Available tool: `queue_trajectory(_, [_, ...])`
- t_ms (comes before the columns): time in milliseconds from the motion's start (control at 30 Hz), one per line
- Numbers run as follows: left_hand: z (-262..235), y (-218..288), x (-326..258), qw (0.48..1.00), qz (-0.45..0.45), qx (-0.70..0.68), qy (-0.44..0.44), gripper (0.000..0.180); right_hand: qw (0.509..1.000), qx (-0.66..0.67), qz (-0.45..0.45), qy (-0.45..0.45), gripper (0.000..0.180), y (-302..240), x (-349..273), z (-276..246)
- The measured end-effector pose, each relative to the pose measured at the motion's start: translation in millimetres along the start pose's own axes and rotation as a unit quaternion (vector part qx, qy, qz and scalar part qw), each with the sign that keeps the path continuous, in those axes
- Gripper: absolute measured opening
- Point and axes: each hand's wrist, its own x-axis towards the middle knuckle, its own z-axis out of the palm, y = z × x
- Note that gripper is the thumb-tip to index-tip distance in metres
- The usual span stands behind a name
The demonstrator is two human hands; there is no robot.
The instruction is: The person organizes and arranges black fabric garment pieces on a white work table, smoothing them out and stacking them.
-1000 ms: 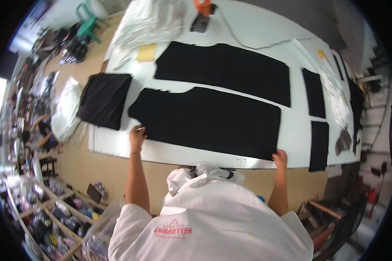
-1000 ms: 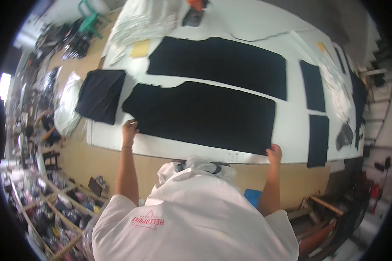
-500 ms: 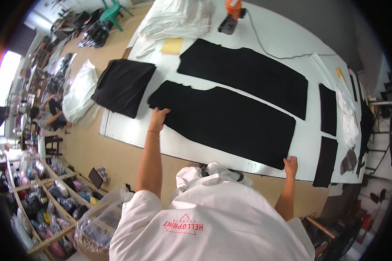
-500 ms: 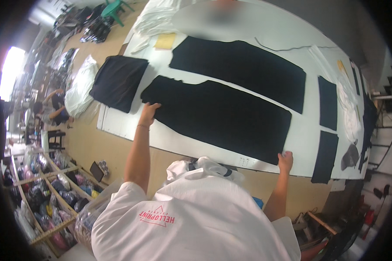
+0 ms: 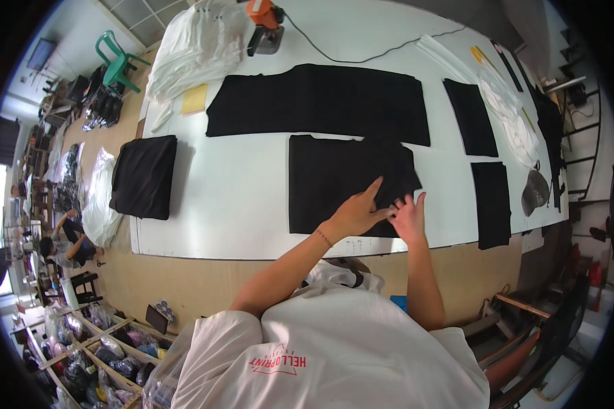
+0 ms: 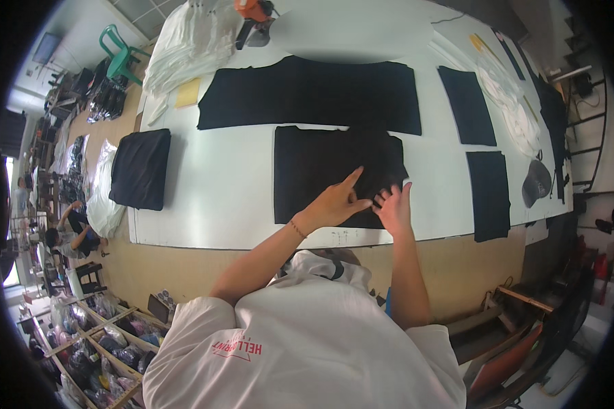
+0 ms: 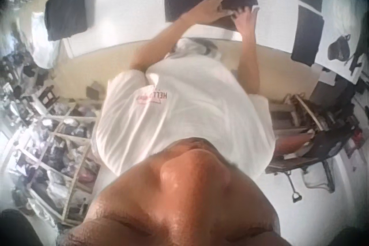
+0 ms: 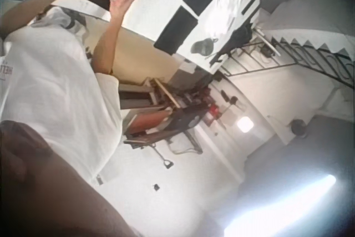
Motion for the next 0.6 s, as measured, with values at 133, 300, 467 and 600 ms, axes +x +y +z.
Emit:
queue_trajectory(133, [13.1,-86.1,-6.8,0.943,0.035,0.239,0.23,0.045,0.993,-0.114,0.01,0.023,0.08,16.2,24.5,-38.5])
queue_trajectory(300, [-16.8,-168.3,-35.4,0.857,-0.088,0.296,0.412,0.046,0.966,-0.238,-0.084,0.047,0.047,20.8,18.6,5.0])
queue_trajectory(467, [-16.9,-177.8,-40.2,0.862,-0.171,0.253,0.405,0.057,0.938,-0.309,-0.136,0.075,0.042,19.9,-16.1,-1.1])
queue_trajectory(600, [-24.6,-172.4,-28.1,0.903,-0.213,0.134,0.349,0.061,0.893,-0.386,-0.149,0.178,0.051,28.7,-9.5,-22.7])
